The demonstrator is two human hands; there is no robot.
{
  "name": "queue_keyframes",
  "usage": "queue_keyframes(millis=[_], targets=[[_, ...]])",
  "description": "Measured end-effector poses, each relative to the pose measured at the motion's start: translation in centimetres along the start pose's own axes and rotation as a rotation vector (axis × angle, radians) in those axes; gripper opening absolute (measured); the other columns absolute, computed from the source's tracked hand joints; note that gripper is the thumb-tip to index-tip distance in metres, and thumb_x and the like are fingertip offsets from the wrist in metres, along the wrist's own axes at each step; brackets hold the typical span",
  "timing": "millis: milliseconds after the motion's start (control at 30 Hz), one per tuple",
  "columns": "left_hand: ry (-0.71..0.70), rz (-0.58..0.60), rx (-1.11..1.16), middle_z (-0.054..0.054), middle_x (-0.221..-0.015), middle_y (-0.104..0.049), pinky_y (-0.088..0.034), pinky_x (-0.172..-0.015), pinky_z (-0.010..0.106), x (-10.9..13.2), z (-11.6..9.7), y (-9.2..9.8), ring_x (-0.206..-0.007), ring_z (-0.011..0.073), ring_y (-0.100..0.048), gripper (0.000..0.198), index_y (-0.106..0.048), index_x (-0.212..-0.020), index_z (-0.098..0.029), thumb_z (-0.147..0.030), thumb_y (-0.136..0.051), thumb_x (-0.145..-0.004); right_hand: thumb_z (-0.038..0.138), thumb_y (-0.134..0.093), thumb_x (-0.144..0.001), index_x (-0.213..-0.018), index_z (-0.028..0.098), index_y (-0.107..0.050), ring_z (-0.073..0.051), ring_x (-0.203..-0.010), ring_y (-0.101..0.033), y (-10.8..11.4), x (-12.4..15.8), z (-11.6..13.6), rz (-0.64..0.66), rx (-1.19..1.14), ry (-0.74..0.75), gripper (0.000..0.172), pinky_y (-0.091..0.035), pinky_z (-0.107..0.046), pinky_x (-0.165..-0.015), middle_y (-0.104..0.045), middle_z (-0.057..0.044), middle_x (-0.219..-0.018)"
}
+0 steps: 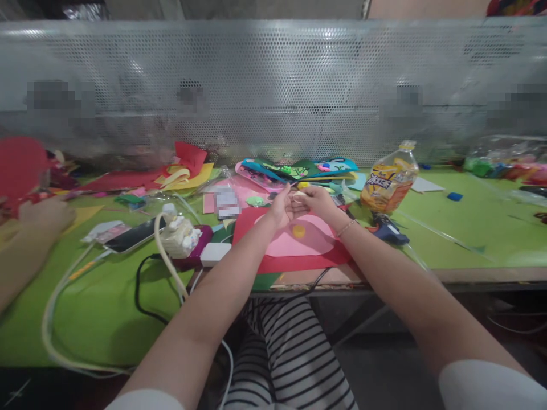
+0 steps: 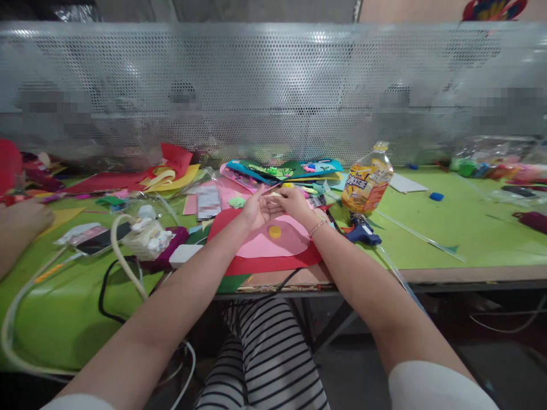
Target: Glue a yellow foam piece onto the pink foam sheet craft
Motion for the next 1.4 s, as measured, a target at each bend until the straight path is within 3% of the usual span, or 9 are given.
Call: queue_keyframes(millis=[167,300,400,600,800,1033,1100,1267,1400], targets=[[0.033,-0.004,-0.048,0.015,-0.078,-0.070,-0.047,-0.085,0.036,0.0,0.4,-0.1,-0.080,0.0208,-0.066,0.055,-0.065,-0.088,-0.009,-0.051,-0.030,-0.086,0.051,-0.056,-0.070,-0.050,0.017,-0.043,-0.007,-0.047,-0.035,0.2,0.0,-1.0,-0.074,-0.071,-0.132,0.041,-0.029,-0.022,-0.044,-0.040,0.004,-0.048],[0.014,-0.040,-0.066,0.014,-0.075,-0.070,-0.047,-0.085,0.034,-0.1,0.3,0.3,-0.080,0.0201,-0.066,0.055,-0.066,-0.087,-0.009,-0.051,-0.030,-0.086,0.059,-0.052,-0.071,-0.062,0.016,-0.053,-0.011,-0.053,-0.049,-0.7,0.3,-1.7,-0.028,-0.379,-0.236,0.044,-0.043,-0.025,-0.051,-0.054,-0.001,-0.058],[-0.004,-0.065,-0.018,0.013,-0.071,-0.069,-0.048,-0.083,0.034,0.0,0.0,0.7,-0.079,0.0201,-0.066,0.056,-0.066,-0.086,-0.009,-0.052,-0.030,-0.086,0.048,-0.065,-0.065,-0.075,0.016,-0.060,-0.013,-0.063,-0.057,-1.7,0.4,-1.4,0.113,-0.473,-0.226,0.034,-0.049,-0.026,-0.061,-0.062,-0.002,-0.071],[-0.015,-0.050,-0.015,0.012,-0.065,-0.067,-0.050,-0.080,0.035,-0.3,-0.1,0.8,-0.073,0.0199,-0.066,0.052,-0.065,-0.083,-0.008,-0.049,-0.034,-0.086,0.027,-0.070,-0.059,-0.088,0.015,-0.065,-0.013,-0.070,-0.060,-1.9,0.2,-1.5,0.198,-0.375,-0.191,0.032,-0.050,-0.029,-0.069,-0.067,-0.004,-0.081],[-0.188,-0.088,-0.163,0.006,-0.063,-0.066,-0.049,-0.081,0.032,-0.5,-0.2,0.7,-0.066,0.0145,-0.065,0.012,-0.063,-0.076,-0.011,-0.023,-0.062,-0.074,0.023,-0.060,-0.063,-0.077,0.013,-0.067,-0.014,-0.065,-0.057,-0.3,-0.2,-0.3,0.061,-0.052,-0.016,0.019,-0.046,-0.027,-0.062,-0.065,-0.002,-0.071],[-0.239,-0.107,-0.134,0.004,-0.061,-0.065,-0.050,-0.076,0.030,-0.5,-1.2,1.5,-0.063,0.0122,-0.063,0.008,-0.061,-0.079,-0.012,-0.012,-0.053,-0.077,0.028,-0.064,-0.064,-0.094,0.015,-0.064,-0.017,-0.081,-0.059,-1.4,-0.2,0.6,0.129,-0.011,0.069,0.032,-0.046,-0.029,-0.075,-0.066,-0.005,-0.089],[-0.229,-0.138,-0.110,0.003,-0.057,-0.062,-0.050,-0.073,0.028,-0.5,-1.5,2.1,-0.059,0.0113,-0.061,0.010,-0.060,-0.077,-0.011,-0.009,-0.051,-0.074,0.035,-0.063,-0.067,-0.099,0.016,-0.060,-0.017,-0.084,-0.059,-0.8,-0.5,0.0,0.052,-0.085,0.023,0.037,-0.046,-0.030,-0.076,-0.065,-0.007,-0.093],[-0.148,-0.289,-0.044,-0.003,-0.040,-0.043,-0.042,-0.046,0.019,-0.4,-1.3,3.6,-0.039,0.0065,-0.044,0.021,-0.049,-0.055,-0.015,-0.021,-0.051,-0.075,0.047,-0.044,-0.079,-0.086,0.019,-0.056,-0.014,-0.073,-0.056,3.2,-0.7,-2.3,-0.355,-0.310,-0.163,0.032,-0.047,-0.027,-0.064,-0.060,-0.005,-0.084],[-0.169,-0.318,-0.093,-0.008,-0.038,-0.034,-0.024,-0.035,0.015,-0.4,-1.4,3.6,-0.032,0.0018,-0.028,0.021,-0.049,-0.058,-0.015,-0.023,-0.063,-0.071,0.042,-0.042,-0.080,-0.082,0.021,-0.053,-0.012,-0.062,-0.051,4.0,-0.5,-3.3,-0.415,-0.404,-0.241,0.023,-0.045,-0.024,-0.056,-0.055,-0.002,-0.074]])
Point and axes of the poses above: each hand's wrist, its own x-axis away from the middle knuckle, its own y-axis out of the back of the hand, z = x × y, the point moved 7 cm from there along -x, towards the middle knuckle
